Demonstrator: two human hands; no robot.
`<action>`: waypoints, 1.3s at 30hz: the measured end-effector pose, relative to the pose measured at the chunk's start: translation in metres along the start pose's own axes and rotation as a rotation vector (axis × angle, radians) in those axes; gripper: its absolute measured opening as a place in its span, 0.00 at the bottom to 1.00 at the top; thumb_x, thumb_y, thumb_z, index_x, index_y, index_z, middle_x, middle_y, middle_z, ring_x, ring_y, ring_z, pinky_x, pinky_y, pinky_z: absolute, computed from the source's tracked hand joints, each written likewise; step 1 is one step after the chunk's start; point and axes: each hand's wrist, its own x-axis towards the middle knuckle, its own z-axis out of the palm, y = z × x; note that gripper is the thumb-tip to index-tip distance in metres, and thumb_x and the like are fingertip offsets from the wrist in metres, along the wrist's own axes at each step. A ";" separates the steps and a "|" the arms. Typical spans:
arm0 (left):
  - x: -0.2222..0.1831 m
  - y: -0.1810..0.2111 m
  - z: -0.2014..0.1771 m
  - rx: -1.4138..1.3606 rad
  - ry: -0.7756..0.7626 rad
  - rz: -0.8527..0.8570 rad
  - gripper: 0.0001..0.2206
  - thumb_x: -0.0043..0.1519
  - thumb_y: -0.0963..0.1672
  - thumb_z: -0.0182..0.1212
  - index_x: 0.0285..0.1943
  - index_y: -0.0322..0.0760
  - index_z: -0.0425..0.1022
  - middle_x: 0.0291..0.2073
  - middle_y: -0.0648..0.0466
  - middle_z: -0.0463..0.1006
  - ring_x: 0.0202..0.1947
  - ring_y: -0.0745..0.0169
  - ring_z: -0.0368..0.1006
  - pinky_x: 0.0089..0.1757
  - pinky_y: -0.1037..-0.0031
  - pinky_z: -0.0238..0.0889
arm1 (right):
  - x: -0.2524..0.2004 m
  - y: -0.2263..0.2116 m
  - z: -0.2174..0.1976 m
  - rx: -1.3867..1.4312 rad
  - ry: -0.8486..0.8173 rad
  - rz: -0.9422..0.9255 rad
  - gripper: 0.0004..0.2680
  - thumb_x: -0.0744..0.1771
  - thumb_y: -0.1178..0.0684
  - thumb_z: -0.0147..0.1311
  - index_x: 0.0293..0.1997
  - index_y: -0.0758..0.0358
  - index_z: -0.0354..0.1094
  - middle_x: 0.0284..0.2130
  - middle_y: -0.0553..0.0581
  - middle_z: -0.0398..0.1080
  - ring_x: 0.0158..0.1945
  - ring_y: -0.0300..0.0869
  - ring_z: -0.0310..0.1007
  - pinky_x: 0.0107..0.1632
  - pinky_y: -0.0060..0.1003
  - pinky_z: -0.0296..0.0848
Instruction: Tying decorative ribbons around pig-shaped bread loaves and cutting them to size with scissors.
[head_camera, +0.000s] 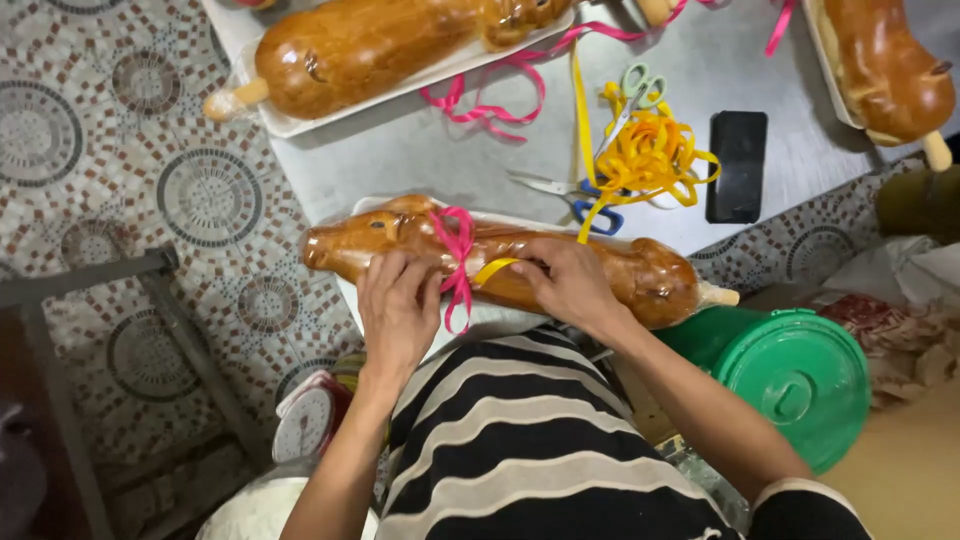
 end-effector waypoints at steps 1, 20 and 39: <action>0.005 0.000 0.000 -0.012 -0.003 0.015 0.05 0.57 0.42 0.69 0.41 0.47 0.82 0.33 0.59 0.73 0.41 0.55 0.72 0.42 0.65 0.61 | 0.003 0.003 0.000 -0.009 0.015 0.008 0.04 0.67 0.52 0.60 0.41 0.57 0.77 0.31 0.57 0.78 0.41 0.55 0.80 0.45 0.45 0.77; 0.156 0.134 0.279 0.280 -0.688 0.284 0.29 0.60 0.46 0.66 0.71 0.44 0.62 0.54 0.43 0.71 0.52 0.35 0.73 0.44 0.42 0.70 | -0.059 0.152 -0.132 0.421 0.645 0.391 0.03 0.65 0.58 0.63 0.40 0.59 0.79 0.21 0.52 0.76 0.31 0.36 0.77 0.41 0.35 0.76; 0.292 0.185 0.114 -1.363 -0.464 -0.358 0.13 0.69 0.45 0.54 0.55 0.28 0.71 0.39 0.45 0.81 0.35 0.54 0.82 0.41 0.65 0.77 | 0.000 0.102 -0.195 0.703 0.746 0.169 0.02 0.66 0.63 0.60 0.39 0.70 0.76 0.22 0.61 0.74 0.28 0.40 0.75 0.40 0.35 0.78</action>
